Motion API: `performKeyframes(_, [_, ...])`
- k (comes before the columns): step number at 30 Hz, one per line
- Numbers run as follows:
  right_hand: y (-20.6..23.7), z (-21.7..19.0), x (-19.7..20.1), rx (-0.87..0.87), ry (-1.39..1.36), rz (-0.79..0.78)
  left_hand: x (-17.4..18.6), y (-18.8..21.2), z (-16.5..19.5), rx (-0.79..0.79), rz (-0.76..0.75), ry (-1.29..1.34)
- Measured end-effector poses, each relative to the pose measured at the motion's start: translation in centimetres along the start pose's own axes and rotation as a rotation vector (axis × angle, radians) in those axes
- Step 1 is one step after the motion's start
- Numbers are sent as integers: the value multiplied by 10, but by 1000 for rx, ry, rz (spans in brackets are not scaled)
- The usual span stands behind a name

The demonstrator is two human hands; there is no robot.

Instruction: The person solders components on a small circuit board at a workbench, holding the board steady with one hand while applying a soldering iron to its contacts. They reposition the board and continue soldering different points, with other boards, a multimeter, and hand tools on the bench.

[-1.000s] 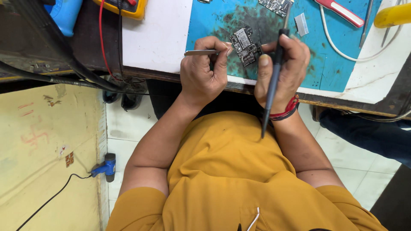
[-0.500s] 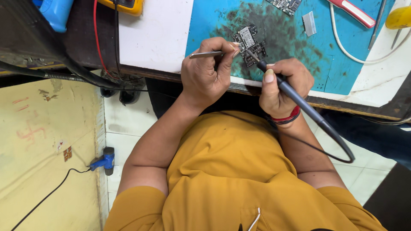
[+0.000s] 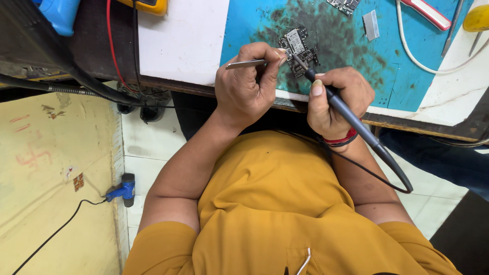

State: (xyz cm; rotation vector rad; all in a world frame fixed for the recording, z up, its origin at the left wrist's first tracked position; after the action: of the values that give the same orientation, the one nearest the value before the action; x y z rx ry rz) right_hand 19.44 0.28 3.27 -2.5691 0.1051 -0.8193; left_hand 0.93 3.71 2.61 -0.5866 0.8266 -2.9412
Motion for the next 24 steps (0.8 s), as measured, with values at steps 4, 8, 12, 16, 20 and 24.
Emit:
performKeyframes(4, [-1, -2, 1, 9, -6, 7, 1, 0, 1, -4, 5, -12])
performKeyframes(8, [-2, -3, 0, 11, 7, 1, 0, 0, 1, 17, 0, -1])
performKeyframes(12, [-2, -3, 0, 7, -9, 0, 1, 0, 1, 20, 0, 5])
performKeyframes(16, [-2, -3, 0, 5, 19, -4, 0, 0, 1, 19, 0, 8])
performKeyframes(20, [-2, -3, 0, 9, 2, -3, 1, 0, 2, -4, 5, -8])
performKeyframes(24, [-2, -4, 0, 17, 13, 0, 0, 1, 1, 9, -2, -1])
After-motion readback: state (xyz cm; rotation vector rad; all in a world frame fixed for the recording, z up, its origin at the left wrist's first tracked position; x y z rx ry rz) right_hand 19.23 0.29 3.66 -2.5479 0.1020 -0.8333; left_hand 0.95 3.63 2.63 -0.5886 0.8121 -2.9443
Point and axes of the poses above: each hand's wrist, its own y-axis away from the middle knuckle, its own x-axis out of the back of the hand, z = x × y, the point moved 7 cm from there along -y, towards the middle knuckle, and after that the axes turned 4 degrees about -x, right-handed, at the moved point
